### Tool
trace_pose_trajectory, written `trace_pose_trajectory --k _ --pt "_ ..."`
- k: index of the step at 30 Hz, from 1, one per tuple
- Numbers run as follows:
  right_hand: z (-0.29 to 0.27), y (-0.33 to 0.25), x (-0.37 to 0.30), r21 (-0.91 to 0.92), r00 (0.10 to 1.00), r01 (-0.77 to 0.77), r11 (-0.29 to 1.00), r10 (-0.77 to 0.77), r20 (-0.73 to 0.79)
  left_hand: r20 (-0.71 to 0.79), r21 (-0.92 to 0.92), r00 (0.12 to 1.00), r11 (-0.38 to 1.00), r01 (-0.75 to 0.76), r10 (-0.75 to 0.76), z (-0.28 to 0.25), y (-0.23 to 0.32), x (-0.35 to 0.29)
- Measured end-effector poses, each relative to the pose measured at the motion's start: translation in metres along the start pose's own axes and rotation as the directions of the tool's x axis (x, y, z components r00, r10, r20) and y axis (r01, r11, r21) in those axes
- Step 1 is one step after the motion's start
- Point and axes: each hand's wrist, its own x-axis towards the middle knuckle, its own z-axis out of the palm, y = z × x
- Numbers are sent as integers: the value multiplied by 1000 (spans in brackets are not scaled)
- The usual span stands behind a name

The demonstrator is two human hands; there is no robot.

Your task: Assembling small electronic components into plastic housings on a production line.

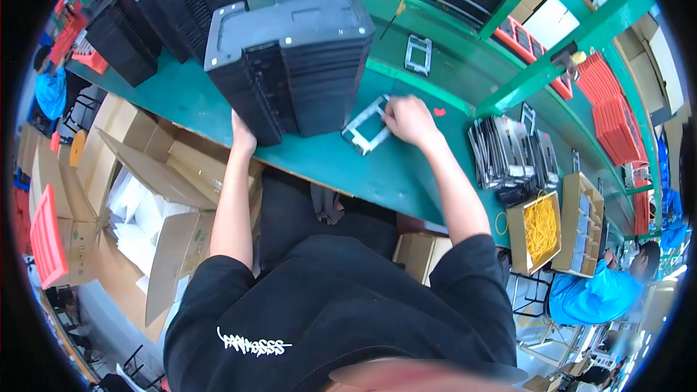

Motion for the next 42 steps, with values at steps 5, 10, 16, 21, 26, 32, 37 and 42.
trace_pose_trajectory --k 5,10,16,21,26,32,37,42 --pt "-102 -24 -24 -143 913 -134 981 178 367 118 -79 993 997 -6 15 -1 32 -45" --pt "-236 -114 -26 259 979 -48 965 -6 205 438 71 885 976 -207 156 44 85 -46" --pt "-254 -194 75 156 972 217 964 -199 -122 259 301 962 939 -164 84 51 87 -42" --pt "-205 -212 122 -114 985 26 993 -45 -169 278 186 957 972 -142 86 74 124 -42" --pt "-206 -231 100 -207 992 36 978 -61 -113 279 289 951 933 -213 130 61 104 -42" --pt "-211 -238 107 -244 995 84 966 -96 -37 277 275 957 948 -162 83 61 107 -43" --pt "-205 -220 105 -243 902 362 900 -404 -154 266 312 963 940 -138 53 56 100 -45" --pt "-207 -213 108 -191 900 396 898 -421 -115 285 347 958 931 -114 11 56 105 -45"
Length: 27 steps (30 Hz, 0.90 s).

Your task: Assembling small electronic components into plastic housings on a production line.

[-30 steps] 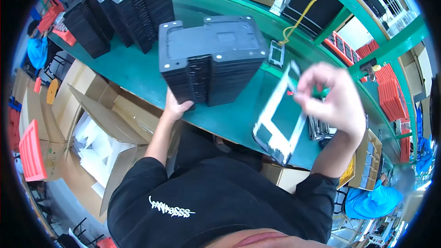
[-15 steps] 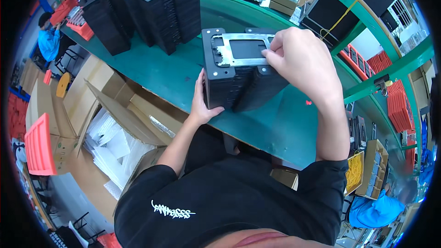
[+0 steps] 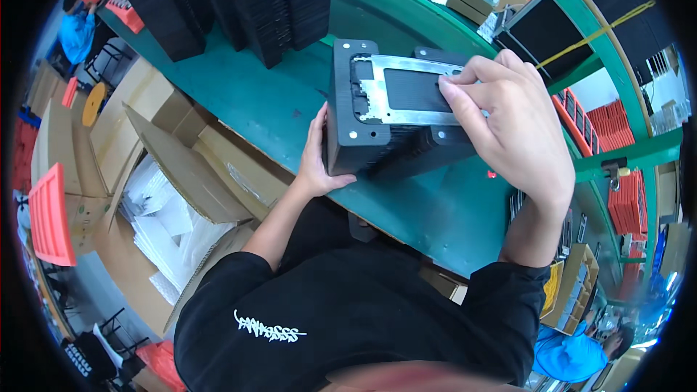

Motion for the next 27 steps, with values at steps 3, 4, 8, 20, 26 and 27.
trace_pose_trajectory --k 3,4,8,20,26,27 --pt "-23 -5 22 21 997 25 999 -26 77 -3 -2 1000 1000 6 -6 0 11 -2" --pt "-26 -8 27 27 993 30 999 -33 114 -5 -6 1000 1000 2 -2 -1 9 -3" --pt "20 -28 39 313 984 174 934 -175 -25 -5 -11 1000 1000 -9 9 0 7 -2" --pt "127 66 -85 877 703 27 479 615 -357 107 -12 993 999 43 -42 -19 -37 -13" --pt "195 26 -98 989 692 4 -149 714 105 176 47 969 984 169 -175 -20 -12 -1" --pt "192 31 -104 996 737 -30 -82 672 77 191 114 966 981 155 -175 -21 -12 -6"
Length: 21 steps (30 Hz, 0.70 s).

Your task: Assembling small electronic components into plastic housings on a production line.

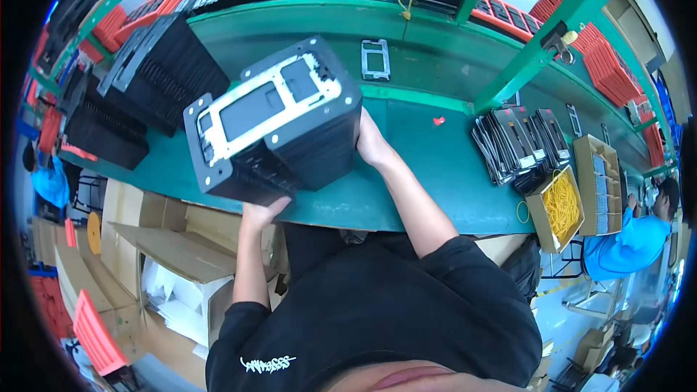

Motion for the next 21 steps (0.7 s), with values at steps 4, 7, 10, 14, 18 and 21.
trace_pose_trajectory --k 4,7,10,14,18,21 --pt "-53 -15 16 -219 970 -27 975 79 230 29 229 999 973 13 -20 4 -31 -32" --pt "-142 -13 54 -657 927 -159 737 340 158 195 136 981 991 -16 -11 9 -42 -36" --pt "-186 32 117 -954 991 -9 301 -128 -49 234 216 971 976 -11 -41 16 -27 -25" --pt "-184 65 186 -981 959 165 -105 -214 185 343 325 922 944 64 -181 17 -10 -4" --pt "-180 61 216 -973 979 123 -195 185 87 313 164 939 982 96 -145 20 6 -8" --pt "-190 55 220 -976 977 94 -198 207 52 261 39 960 995 94 -101 21 2 -9"
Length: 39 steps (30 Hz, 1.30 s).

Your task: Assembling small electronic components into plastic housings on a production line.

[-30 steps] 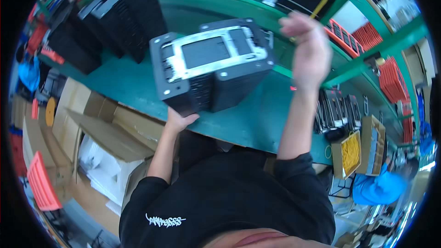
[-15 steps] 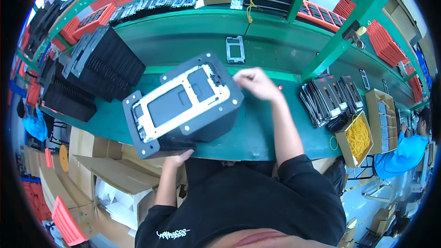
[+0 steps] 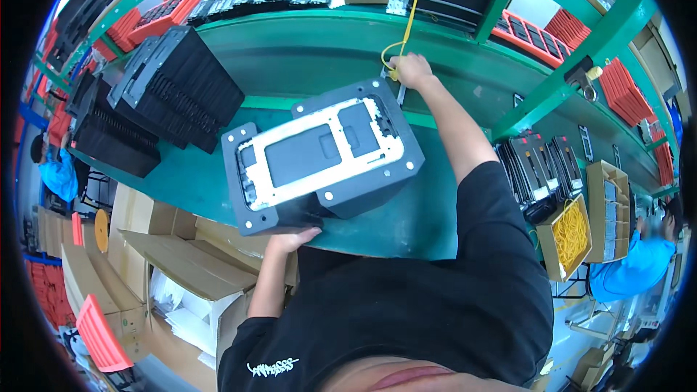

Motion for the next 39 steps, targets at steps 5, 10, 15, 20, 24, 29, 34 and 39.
trace_pose_trajectory --k 5,10,15,20,24,29,34,39 --pt "9 13 -20 0 994 35 999 -35 -105 -53 -28 997 998 -49 48 -13 5 10" --pt "2 47 -23 -136 997 -76 988 78 5 43 73 998 996 -42 39 -34 19 33" --pt "-56 77 -59 77 959 -282 956 279 44 -37 0 986 986 -165 165 -30 26 39" --pt "-100 26 -131 39 929 -259 965 238 284 27 54 995 993 -101 100 -21 34 43" --pt "-74 0 -195 53 900 -96 994 64 432 -43 62 988 987 -149 151 -2 31 46" --pt "-64 -3 -264 68 974 -202 977 192 124 -194 327 966 939 -101 172 48 60 28" --pt "-98 -6 -353 132 686 -415 900 405 -605 -458 336 804 911 -238 379 62 48 -39" --pt "-76 23 -412 -53 676 -623 781 503 -539 -169 -303 982 943 -138 89 88 76 -35"
